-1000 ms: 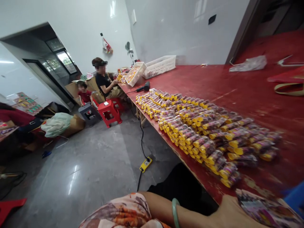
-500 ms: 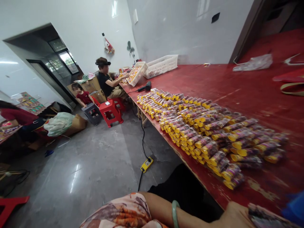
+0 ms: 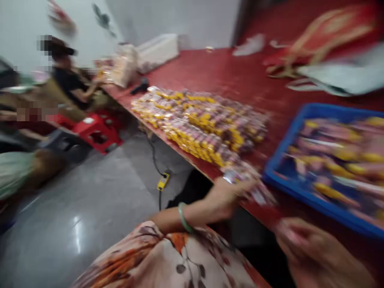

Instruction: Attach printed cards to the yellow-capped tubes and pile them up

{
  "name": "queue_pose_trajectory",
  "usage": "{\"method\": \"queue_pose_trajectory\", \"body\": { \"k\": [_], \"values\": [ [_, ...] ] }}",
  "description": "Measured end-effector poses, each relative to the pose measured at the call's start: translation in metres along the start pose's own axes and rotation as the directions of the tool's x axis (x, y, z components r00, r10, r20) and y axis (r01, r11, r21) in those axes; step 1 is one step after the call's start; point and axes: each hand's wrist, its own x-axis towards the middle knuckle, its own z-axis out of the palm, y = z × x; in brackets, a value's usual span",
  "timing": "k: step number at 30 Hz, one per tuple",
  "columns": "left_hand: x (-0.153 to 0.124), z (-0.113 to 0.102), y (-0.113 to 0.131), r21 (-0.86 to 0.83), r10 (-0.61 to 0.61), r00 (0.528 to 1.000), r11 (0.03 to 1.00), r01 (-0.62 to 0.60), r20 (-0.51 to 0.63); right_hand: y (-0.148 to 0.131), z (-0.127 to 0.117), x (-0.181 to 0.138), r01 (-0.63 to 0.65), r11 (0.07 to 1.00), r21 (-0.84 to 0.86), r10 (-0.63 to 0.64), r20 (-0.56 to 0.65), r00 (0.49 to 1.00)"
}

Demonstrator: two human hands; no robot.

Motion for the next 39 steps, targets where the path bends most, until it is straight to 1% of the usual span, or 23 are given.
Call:
{"method": "queue_pose_trajectory", "body": {
  "k": [1, 2, 3, 4, 6, 9, 11, 13, 16, 19, 21, 22, 24, 26, 28, 31, 33, 34, 35, 37, 38, 39],
  "values": [
    [0.005, -0.003, 0.001, -0.029, -0.03, 1.0, 0.999, 0.031, 0.008, -0.003, -0.004, -0.008, 0.012, 1.0, 0.026, -0.01, -0.071, 0.997],
    [0.011, -0.006, 0.002, -0.05, -0.094, 0.996, 0.994, 0.094, -0.002, -0.006, -0.005, -0.013, 0.051, 0.998, 0.045, -0.045, -0.122, 0.991],
    [0.017, -0.007, 0.002, -0.058, -0.175, 0.985, 0.983, 0.174, -0.008, -0.008, -0.004, -0.016, 0.119, 0.992, 0.028, -0.113, -0.161, 0.98],
    [0.021, -0.008, 0.003, -0.07, -0.23, 0.973, 0.971, 0.229, -0.014, -0.009, -0.002, -0.016, 0.192, 0.981, -0.011, -0.191, -0.186, 0.964],
    [0.025, -0.006, 0.003, -0.073, -0.33, 0.944, 0.942, 0.327, -0.03, -0.011, 0.001, -0.013, 0.314, 0.939, -0.14, -0.337, -0.197, 0.921],
    [0.021, 0.001, 0.002, -0.061, -0.406, 0.914, 0.913, 0.404, -0.023, -0.011, 0.003, -0.012, 0.429, 0.847, -0.314, -0.492, -0.159, 0.856],
    [0.017, 0.004, 0.001, -0.05, -0.422, 0.907, 0.906, 0.421, -0.011, -0.012, 0.002, -0.013, 0.484, 0.768, -0.419, -0.568, -0.098, 0.817],
    [0.016, 0.006, -0.002, -0.043, -0.431, 0.902, 0.902, 0.43, -0.011, -0.014, 0.002, -0.014, 0.525, 0.668, -0.527, -0.637, -0.04, 0.77],
    [0.017, 0.007, -0.006, -0.025, -0.406, 0.914, 0.914, 0.406, -0.003, -0.015, 0.002, -0.014, 0.559, 0.474, -0.68, -0.745, 0.029, 0.667],
    [0.017, 0.006, -0.012, 0.023, -0.286, 0.958, 0.958, 0.286, 0.01, -0.015, 0.002, -0.013, 0.575, 0.284, -0.767, -0.805, 0.135, 0.578],
    [0.016, 0.006, -0.015, 0.053, -0.216, 0.976, 0.975, 0.216, 0.004, -0.015, 0.002, -0.013, 0.59, 0.202, -0.781, -0.821, 0.194, 0.538],
    [0.016, 0.006, -0.016, 0.062, -0.204, 0.979, 0.977, 0.203, 0.006, -0.014, 0.002, -0.013, 0.598, 0.182, -0.781, -0.825, 0.209, 0.525],
    [0.015, 0.006, -0.017, 0.082, -0.226, 0.974, 0.971, 0.223, 0.027, -0.011, 0.001, -0.013, 0.6, 0.183, -0.779, -0.828, 0.207, 0.521],
    [0.014, 0.005, -0.019, 0.112, -0.253, 0.966, 0.963, 0.246, 0.048, -0.006, 0.001, -0.013, 0.577, 0.213, -0.788, -0.828, 0.168, 0.535],
    [0.012, 0.005, -0.02, 0.143, -0.24, 0.97, 0.962, 0.231, 0.043, 0.0, 0.003, -0.012, 0.544, 0.238, -0.805, -0.833, 0.119, 0.541],
    [0.009, 0.004, -0.021, 0.192, -0.198, 0.979, 0.964, 0.186, 0.042, 0.009, 0.005, -0.011, 0.529, 0.236, -0.816, -0.85, 0.091, 0.519],
    [0.007, 0.005, -0.021, 0.239, -0.222, 0.973, 0.95, 0.203, 0.057, 0.01, 0.005, -0.01, 0.55, 0.237, -0.8, -0.857, 0.094, 0.506],
    [0.006, 0.006, -0.02, 0.256, -0.244, 0.968, 0.941, 0.221, 0.062, 0.009, 0.004, -0.011, 0.568, 0.254, -0.783, -0.843, 0.11, 0.527],
    [0.007, 0.007, -0.019, 0.263, -0.265, 0.962, 0.934, 0.24, 0.064, 0.006, 0.001, -0.012, 0.584, 0.291, -0.758, -0.807, 0.133, 0.575],
    [0.008, 0.01, -0.017, 0.253, -0.296, 0.952, 0.929, 0.268, 0.076, 0.0, -0.005, -0.017, 0.592, 0.413, -0.692, -0.683, 0.194, 0.704],
    [0.01, 0.012, -0.016, 0.251, -0.313, 0.946, 0.926, 0.282, 0.09, -0.004, -0.009, -0.019, 0.577, 0.481, -0.661, -0.614, 0.216, 0.759],
    [0.011, 0.014, -0.016, 0.26, -0.337, 0.934, 0.918, 0.3, 0.115, -0.008, -0.013, -0.022, 0.556, 0.534, -0.636, -0.568, 0.217, 0.794]
  ]
}}
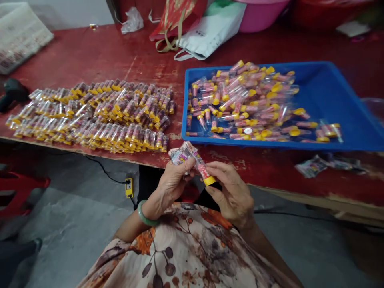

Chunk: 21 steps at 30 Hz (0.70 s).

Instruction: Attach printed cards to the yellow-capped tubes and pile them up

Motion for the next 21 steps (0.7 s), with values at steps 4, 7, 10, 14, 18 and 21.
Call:
{"method": "queue_pose_trajectory", "body": {
  "k": [4, 7, 10, 14, 18, 21],
  "values": [
    [0.003, 0.007, -0.001, 0.09, -0.128, 0.982, 0.989, 0.116, 0.138, 0.001, -0.014, 0.0, -0.095, 0.994, 0.062, 0.103, -0.145, 0.984],
    [0.002, 0.012, -0.008, 0.138, -0.189, 0.967, 0.976, 0.167, 0.173, 0.004, -0.015, 0.003, -0.152, 0.979, 0.136, 0.18, -0.227, 0.957],
    [0.001, 0.015, -0.014, 0.169, -0.221, 0.958, 0.967, 0.191, 0.185, 0.004, -0.015, 0.005, -0.194, 0.963, 0.187, 0.24, -0.266, 0.934],
    [0.002, 0.016, -0.02, 0.197, -0.232, 0.956, 0.961, 0.196, 0.178, 0.0, -0.014, 0.004, -0.216, 0.963, 0.159, 0.257, -0.312, 0.915],
    [0.003, 0.014, -0.022, 0.229, -0.236, 0.95, 0.955, 0.188, 0.203, -0.002, -0.016, 0.003, -0.212, 0.971, 0.113, 0.239, -0.359, 0.902],
    [0.005, 0.013, -0.02, 0.236, -0.226, 0.953, 0.955, 0.177, 0.199, -0.002, -0.018, 0.005, -0.2, 0.977, 0.073, 0.213, -0.317, 0.924]
  ]
}}
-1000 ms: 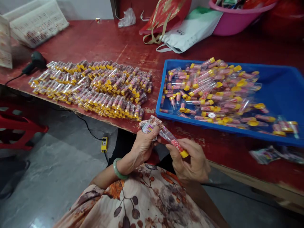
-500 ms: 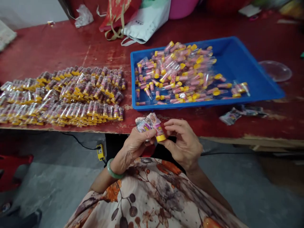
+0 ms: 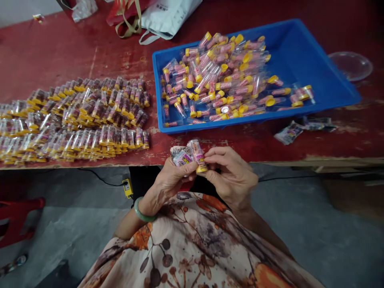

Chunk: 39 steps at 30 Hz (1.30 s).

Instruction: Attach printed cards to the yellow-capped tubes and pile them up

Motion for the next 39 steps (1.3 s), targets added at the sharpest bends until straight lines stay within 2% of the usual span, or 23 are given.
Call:
{"method": "queue_pose_trajectory", "body": {
  "k": [3, 8, 15, 19, 23, 27, 33, 35, 39],
  "values": [
    [0.001, 0.0, 0.003, 0.0, 0.016, 1.0, 1.0, -0.016, -0.014, 0.001, 0.0, 0.001, 0.068, 0.997, -0.037, -0.067, 0.035, 0.997],
    [0.002, 0.0, 0.002, 0.009, 0.026, 0.999, 1.0, -0.026, 0.02, 0.005, 0.006, -0.009, 0.237, 0.956, -0.172, -0.254, -0.085, 0.963],
    [0.0, -0.002, -0.006, -0.001, 0.021, 0.999, 1.0, -0.021, 0.028, 0.01, 0.01, -0.018, 0.315, 0.886, -0.34, -0.373, -0.121, 0.92],
    [-0.001, -0.003, -0.009, 0.013, 0.042, 0.997, 0.999, -0.042, 0.063, 0.012, 0.009, -0.018, 0.385, 0.823, -0.417, -0.464, -0.104, 0.88],
    [-0.003, -0.003, -0.009, 0.053, 0.012, 0.997, 0.998, -0.016, 0.074, 0.01, 0.006, -0.02, 0.422, 0.763, -0.489, -0.515, -0.064, 0.855],
    [-0.004, -0.002, -0.008, 0.07, 0.007, 0.997, 0.997, -0.012, 0.078, 0.007, 0.004, -0.022, 0.42, 0.729, -0.54, -0.514, -0.026, 0.858],
    [-0.005, 0.002, -0.006, 0.058, 0.013, 0.999, 0.998, -0.015, 0.045, 0.007, 0.004, -0.023, 0.415, 0.757, -0.505, -0.503, -0.044, 0.863],
    [-0.005, 0.003, -0.003, 0.043, 0.009, 1.0, 0.999, -0.011, 0.026, 0.009, 0.005, -0.021, 0.422, 0.754, -0.503, -0.496, -0.016, 0.868],
    [-0.007, -0.008, 0.008, 0.052, 0.078, 0.995, 0.996, -0.075, -0.054, 0.012, 0.007, -0.017, 0.402, 0.829, -0.39, -0.405, 0.077, 0.911]
  ]
}}
